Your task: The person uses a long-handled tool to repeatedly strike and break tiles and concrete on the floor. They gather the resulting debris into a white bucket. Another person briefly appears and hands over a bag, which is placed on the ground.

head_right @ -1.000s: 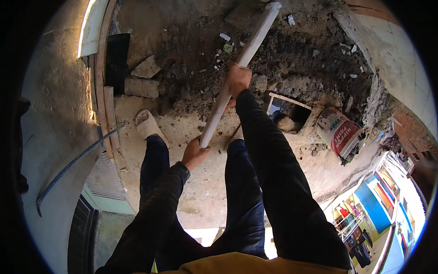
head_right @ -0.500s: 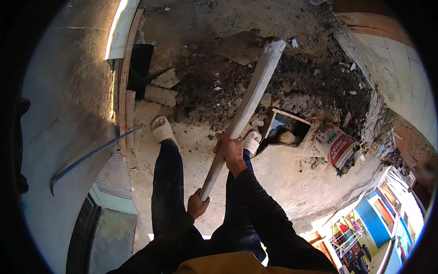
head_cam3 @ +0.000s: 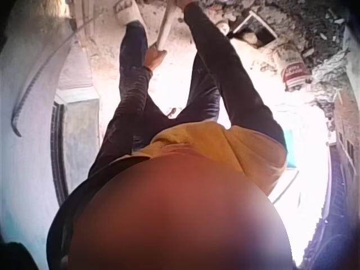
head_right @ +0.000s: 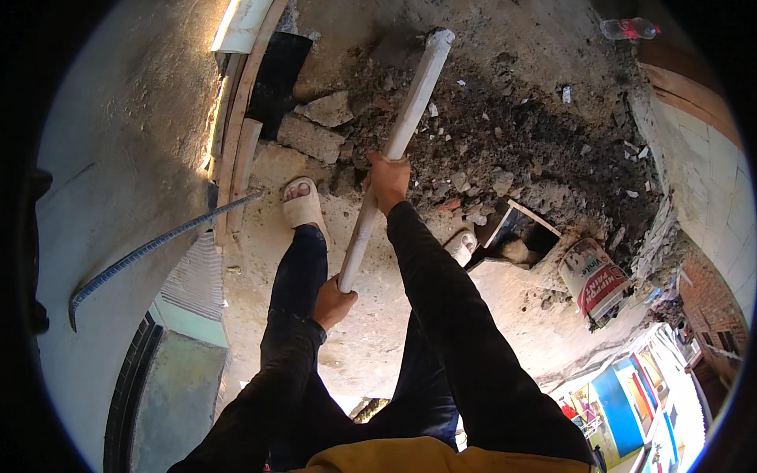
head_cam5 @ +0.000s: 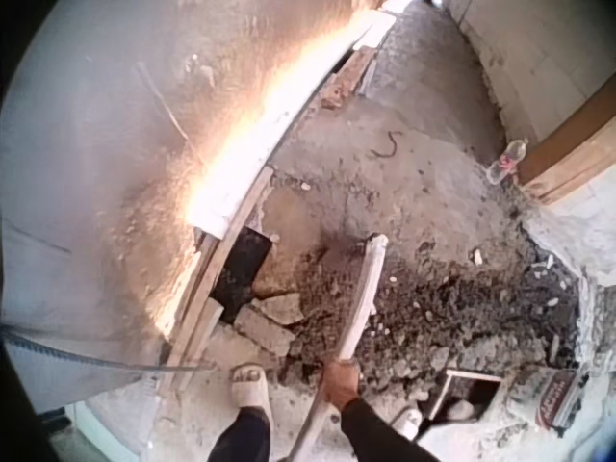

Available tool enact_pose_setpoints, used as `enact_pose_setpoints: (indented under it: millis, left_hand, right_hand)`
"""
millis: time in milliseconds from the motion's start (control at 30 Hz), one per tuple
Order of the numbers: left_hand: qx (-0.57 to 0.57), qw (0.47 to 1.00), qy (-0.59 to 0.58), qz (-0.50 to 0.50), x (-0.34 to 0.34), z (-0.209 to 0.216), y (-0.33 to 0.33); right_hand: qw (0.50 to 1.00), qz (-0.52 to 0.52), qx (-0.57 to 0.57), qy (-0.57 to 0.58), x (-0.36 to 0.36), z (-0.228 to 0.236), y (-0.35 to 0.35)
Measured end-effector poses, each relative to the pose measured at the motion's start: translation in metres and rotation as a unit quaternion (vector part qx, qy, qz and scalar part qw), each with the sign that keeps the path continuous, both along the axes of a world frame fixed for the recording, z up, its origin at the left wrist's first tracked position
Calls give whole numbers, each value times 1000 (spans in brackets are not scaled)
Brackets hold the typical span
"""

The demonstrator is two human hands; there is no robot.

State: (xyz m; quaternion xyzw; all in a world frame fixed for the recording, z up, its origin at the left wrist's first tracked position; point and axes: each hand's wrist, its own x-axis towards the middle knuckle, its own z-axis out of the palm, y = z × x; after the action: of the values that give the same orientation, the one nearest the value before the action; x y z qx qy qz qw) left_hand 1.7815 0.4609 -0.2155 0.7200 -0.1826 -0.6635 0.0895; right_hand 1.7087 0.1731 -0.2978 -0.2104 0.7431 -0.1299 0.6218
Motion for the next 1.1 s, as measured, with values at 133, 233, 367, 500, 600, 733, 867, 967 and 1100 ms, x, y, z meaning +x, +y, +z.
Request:
enact_pose_setpoints:
  millis: [133, 233, 367, 500, 600, 733, 867, 967, 1100]
  left_hand:
    - [-20, 1000, -11, 10, -46, 74, 65]
    - [-43, 999, -12, -14, -48, 95, 45]
    - [-167, 986, -8, -26, -9, 19, -71]
    - [-296, 951, -85, 31, 26, -40, -129]
    - [31, 997, 37, 60, 7, -10, -82]
    - [-51, 989, 60, 124, -45, 53, 15]
    - [41, 998, 38, 30, -91, 128, 87]
    - [16, 999, 12, 47, -91, 152, 74]
    - [-72, 997, 39, -5, -45, 71, -64]
  right_hand:
    - [997, -36, 59, 20, -33, 79, 63]
    - [999, -37, 25, 11, -32, 142, 46]
    - [983, -26, -181, 1, -16, 152, -59]
    - [956, -12, -289, -50, 25, 76, -123]
    - [992, 77, -98, 18, 40, 28, -72]
    - [994, 101, 3, 33, -6, 35, 19]
    - [996, 58, 61, 25, -47, 107, 85]
    - [999, 41, 25, 6, -44, 167, 70]
    - [991, 31, -124, 38, -18, 190, -44]
